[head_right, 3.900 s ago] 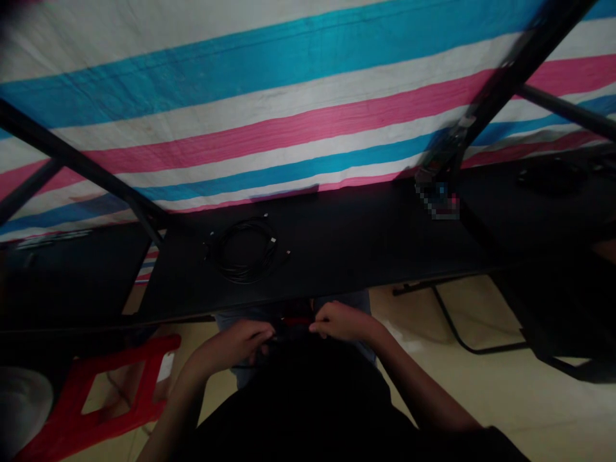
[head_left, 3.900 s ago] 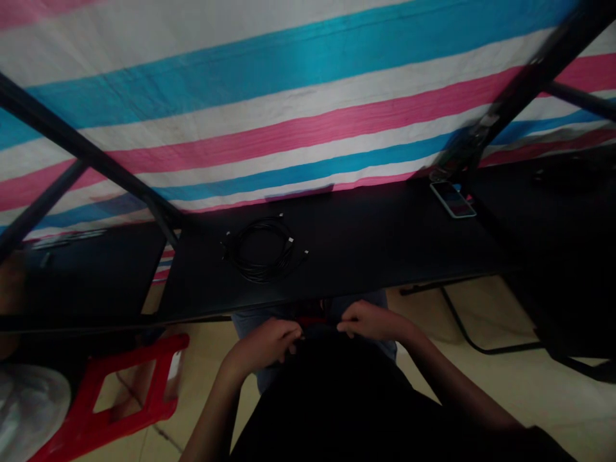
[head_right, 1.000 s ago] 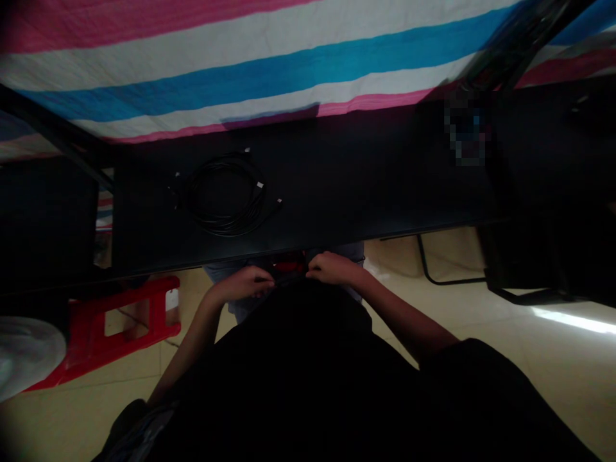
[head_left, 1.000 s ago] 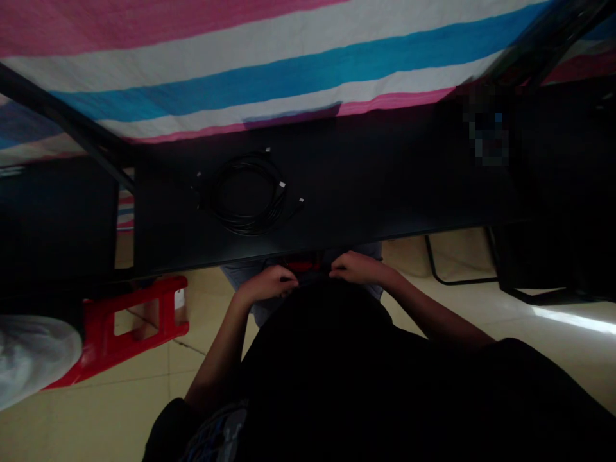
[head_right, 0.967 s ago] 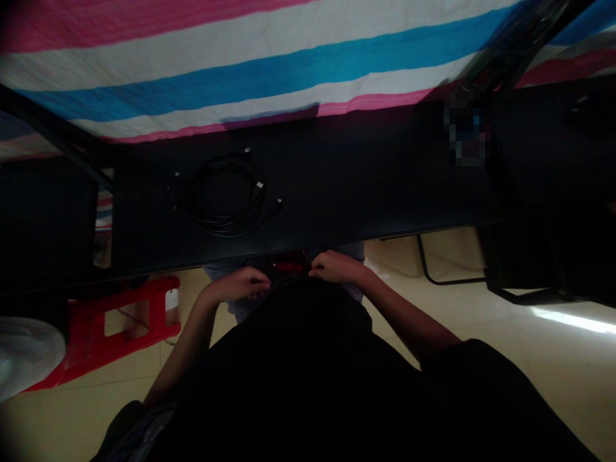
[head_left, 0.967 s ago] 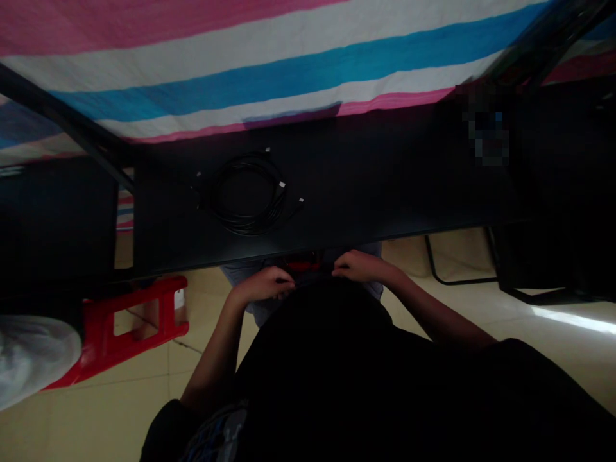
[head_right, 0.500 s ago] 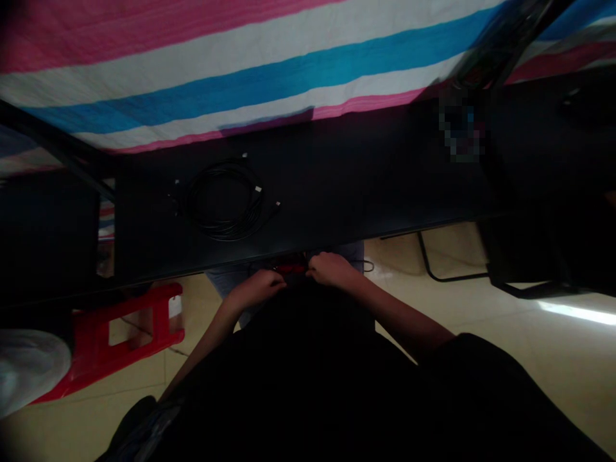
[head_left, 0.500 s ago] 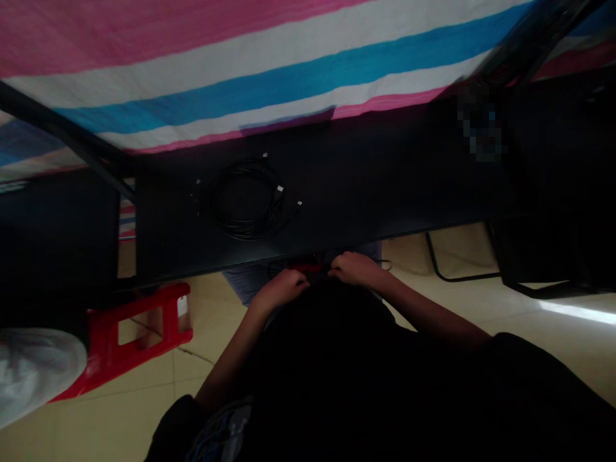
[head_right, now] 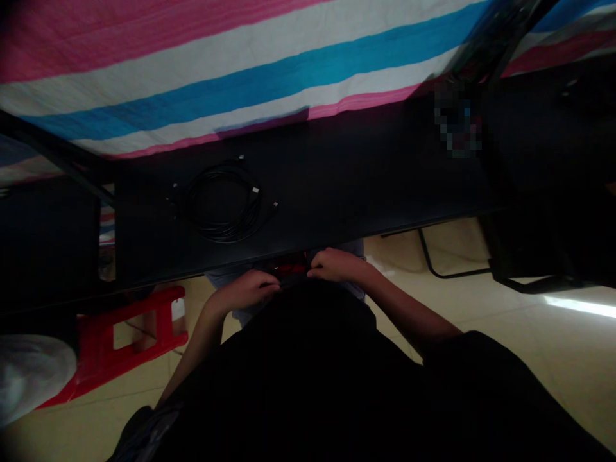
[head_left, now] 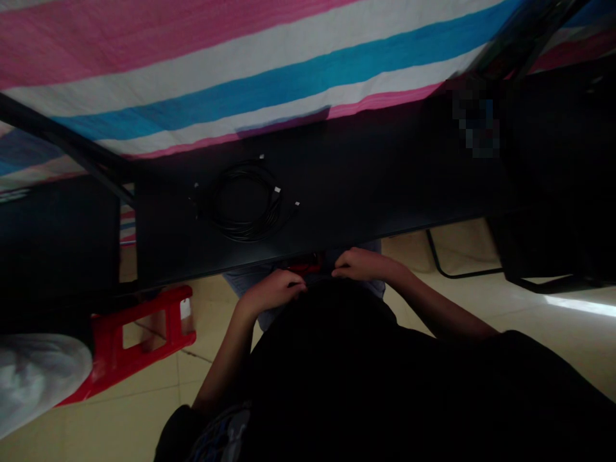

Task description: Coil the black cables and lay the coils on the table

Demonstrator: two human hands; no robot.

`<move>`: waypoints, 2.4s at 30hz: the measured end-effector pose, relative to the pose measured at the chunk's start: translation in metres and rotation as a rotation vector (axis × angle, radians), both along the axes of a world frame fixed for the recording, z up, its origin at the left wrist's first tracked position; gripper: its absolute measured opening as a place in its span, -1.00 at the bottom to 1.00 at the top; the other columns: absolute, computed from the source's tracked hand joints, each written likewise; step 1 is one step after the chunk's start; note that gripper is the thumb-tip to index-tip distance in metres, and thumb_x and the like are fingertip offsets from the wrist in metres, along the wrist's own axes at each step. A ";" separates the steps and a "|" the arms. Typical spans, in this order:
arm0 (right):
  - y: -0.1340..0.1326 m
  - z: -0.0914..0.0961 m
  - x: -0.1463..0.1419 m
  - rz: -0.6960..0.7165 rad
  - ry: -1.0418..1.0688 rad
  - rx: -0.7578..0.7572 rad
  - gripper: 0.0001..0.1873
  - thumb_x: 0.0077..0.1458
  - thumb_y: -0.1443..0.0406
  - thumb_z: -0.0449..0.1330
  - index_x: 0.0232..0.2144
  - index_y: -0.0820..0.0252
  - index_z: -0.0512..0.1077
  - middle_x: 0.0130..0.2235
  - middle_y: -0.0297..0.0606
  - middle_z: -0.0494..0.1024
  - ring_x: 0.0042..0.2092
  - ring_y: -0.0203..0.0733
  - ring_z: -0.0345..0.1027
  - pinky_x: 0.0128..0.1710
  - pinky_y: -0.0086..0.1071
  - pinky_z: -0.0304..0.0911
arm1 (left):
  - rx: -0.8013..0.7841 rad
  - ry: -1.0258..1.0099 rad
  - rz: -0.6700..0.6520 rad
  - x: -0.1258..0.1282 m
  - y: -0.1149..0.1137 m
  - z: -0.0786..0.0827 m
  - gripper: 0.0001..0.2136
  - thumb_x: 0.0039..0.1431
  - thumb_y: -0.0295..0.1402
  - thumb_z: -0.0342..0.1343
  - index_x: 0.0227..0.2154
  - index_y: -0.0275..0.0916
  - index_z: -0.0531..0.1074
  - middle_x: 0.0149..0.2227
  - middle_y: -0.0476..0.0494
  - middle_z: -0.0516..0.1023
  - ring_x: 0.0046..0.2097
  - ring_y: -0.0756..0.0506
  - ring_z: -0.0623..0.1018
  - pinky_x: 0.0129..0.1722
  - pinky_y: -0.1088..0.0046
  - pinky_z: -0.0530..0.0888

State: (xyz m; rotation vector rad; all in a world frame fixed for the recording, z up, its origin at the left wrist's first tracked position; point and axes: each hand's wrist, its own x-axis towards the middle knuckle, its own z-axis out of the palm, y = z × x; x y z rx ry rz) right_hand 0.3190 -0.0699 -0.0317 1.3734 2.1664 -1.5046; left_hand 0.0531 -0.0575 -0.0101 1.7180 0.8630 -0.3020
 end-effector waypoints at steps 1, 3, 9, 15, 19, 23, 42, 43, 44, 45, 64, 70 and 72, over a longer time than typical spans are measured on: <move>0.002 0.004 0.004 0.002 0.015 -0.018 -0.69 0.25 0.22 0.15 -0.47 0.23 0.56 -0.54 -0.33 0.46 -0.50 -0.31 0.26 -0.45 -0.41 -0.01 | -0.010 -0.014 -0.007 -0.002 0.001 0.005 -0.73 0.30 -0.34 -0.01 -0.38 -0.29 0.56 -0.45 -0.06 0.57 -0.39 -0.04 0.49 -0.35 0.49 0.34; 0.005 0.010 0.003 0.025 0.076 -0.040 -0.70 0.24 0.23 0.15 -0.47 0.23 0.55 -0.53 -0.35 0.45 -0.50 -0.32 0.24 -0.45 -0.42 -0.01 | -0.004 -0.026 -0.002 0.002 0.001 0.012 -0.73 0.30 -0.38 -0.03 -0.38 -0.28 0.56 -0.44 -0.06 0.56 -0.38 -0.04 0.49 -0.34 0.48 0.33; 0.006 0.026 -0.032 0.026 0.178 0.021 -0.75 0.24 0.32 0.15 -0.41 0.22 0.60 -0.48 -0.30 0.54 -0.45 -0.29 0.30 -0.41 -0.41 0.02 | 0.084 -0.016 0.040 0.026 0.000 0.024 -0.73 0.31 -0.37 -0.03 -0.39 -0.29 0.56 -0.47 -0.09 0.54 -0.41 -0.05 0.47 -0.37 0.44 0.27; 0.026 0.051 0.005 -0.004 0.183 0.089 -0.67 0.28 0.22 0.10 -0.42 0.22 0.58 -0.44 -0.27 0.58 -0.42 -0.27 0.37 -0.38 -0.40 0.09 | 0.107 -0.059 0.112 -0.004 0.017 0.052 -0.71 0.33 -0.26 -0.01 -0.31 -0.27 0.58 -0.45 -0.04 0.54 -0.40 -0.03 0.49 -0.40 0.48 0.29; 0.038 0.069 0.006 0.010 0.305 0.125 -0.64 0.29 0.16 0.10 -0.37 0.24 0.59 -0.42 -0.28 0.57 -0.37 -0.26 0.39 -0.34 -0.41 0.13 | 0.166 -0.086 0.126 0.002 0.028 0.071 -0.74 0.31 -0.34 -0.01 -0.32 -0.27 0.58 -0.48 0.00 0.52 -0.44 0.00 0.45 -0.41 0.50 0.27; 0.039 0.077 -0.023 0.025 0.336 0.184 -0.71 0.28 0.27 0.11 -0.33 0.24 0.60 -0.38 -0.27 0.61 -0.33 -0.26 0.42 -0.30 -0.41 0.15 | 0.299 -0.076 0.112 0.027 0.028 0.079 -0.71 0.33 -0.35 -0.01 -0.41 -0.29 0.58 -0.51 -0.04 0.50 -0.45 -0.01 0.42 -0.41 0.46 0.24; 0.031 0.063 -0.014 0.182 0.081 0.042 -0.78 0.15 0.36 0.17 -0.30 0.20 0.64 -0.34 -0.26 0.64 -0.37 -0.26 0.40 -0.34 -0.41 0.12 | 0.262 0.072 -0.265 0.038 0.024 0.075 -0.80 0.18 -0.45 0.06 -0.45 -0.27 0.58 -0.46 -0.18 0.58 -0.48 -0.07 0.47 -0.46 0.40 0.27; 0.030 0.063 -0.011 0.181 0.100 0.013 -0.78 0.15 0.36 0.17 -0.30 0.21 0.64 -0.34 -0.26 0.64 -0.36 -0.26 0.40 -0.33 -0.41 0.13 | 0.209 0.048 -0.258 0.035 0.026 0.077 -0.79 0.19 -0.44 0.05 -0.46 -0.26 0.57 -0.49 -0.14 0.56 -0.50 -0.05 0.45 -0.47 0.42 0.28; 0.030 0.063 -0.004 0.154 0.107 0.004 -0.78 0.16 0.34 0.16 -0.30 0.22 0.64 -0.34 -0.26 0.64 -0.35 -0.25 0.40 -0.32 -0.41 0.14 | 0.148 0.025 -0.222 0.028 0.028 0.078 -0.78 0.21 -0.42 0.03 -0.45 -0.25 0.57 -0.52 -0.09 0.53 -0.53 -0.03 0.44 -0.48 0.44 0.28; 0.031 0.065 0.006 0.102 0.102 0.012 -0.77 0.18 0.32 0.16 -0.30 0.23 0.64 -0.34 -0.25 0.63 -0.34 -0.25 0.40 -0.31 -0.41 0.15 | 0.081 0.000 -0.168 0.019 0.032 0.079 -0.77 0.24 -0.40 0.00 -0.41 -0.24 0.56 -0.54 -0.04 0.50 -0.55 -0.01 0.43 -0.49 0.46 0.29; 0.045 0.074 0.029 -0.069 0.153 -0.086 -0.54 0.21 -0.01 0.15 -0.40 0.26 0.57 -0.47 -0.32 0.47 -0.43 -0.29 0.22 -0.41 -0.41 0.06 | -0.165 -0.130 0.124 -0.023 0.042 0.074 -0.71 0.33 -0.22 -0.07 -0.22 -0.24 0.53 -0.54 0.07 0.40 -0.58 0.05 0.32 -0.54 0.54 0.26; 0.042 0.061 -0.008 0.068 0.123 0.012 -0.61 0.25 0.12 0.13 -0.45 0.26 0.55 -0.52 -0.36 0.40 -0.47 -0.33 0.17 -0.42 -0.41 -0.02 | 0.124 -0.085 -0.005 0.005 0.037 0.054 -0.75 0.20 -0.47 -0.04 -0.37 -0.23 0.57 -0.49 -0.02 0.52 -0.43 -0.01 0.46 -0.39 0.49 0.30; 0.041 0.053 -0.022 0.111 0.043 0.059 -0.66 0.22 0.20 0.15 -0.51 0.25 0.53 -0.56 -0.38 0.37 -0.50 -0.35 0.15 -0.44 -0.40 -0.06 | 0.175 -0.044 -0.029 0.013 0.033 0.048 -0.74 0.17 -0.51 -0.02 -0.40 -0.23 0.59 -0.47 -0.05 0.55 -0.42 -0.03 0.48 -0.36 0.47 0.30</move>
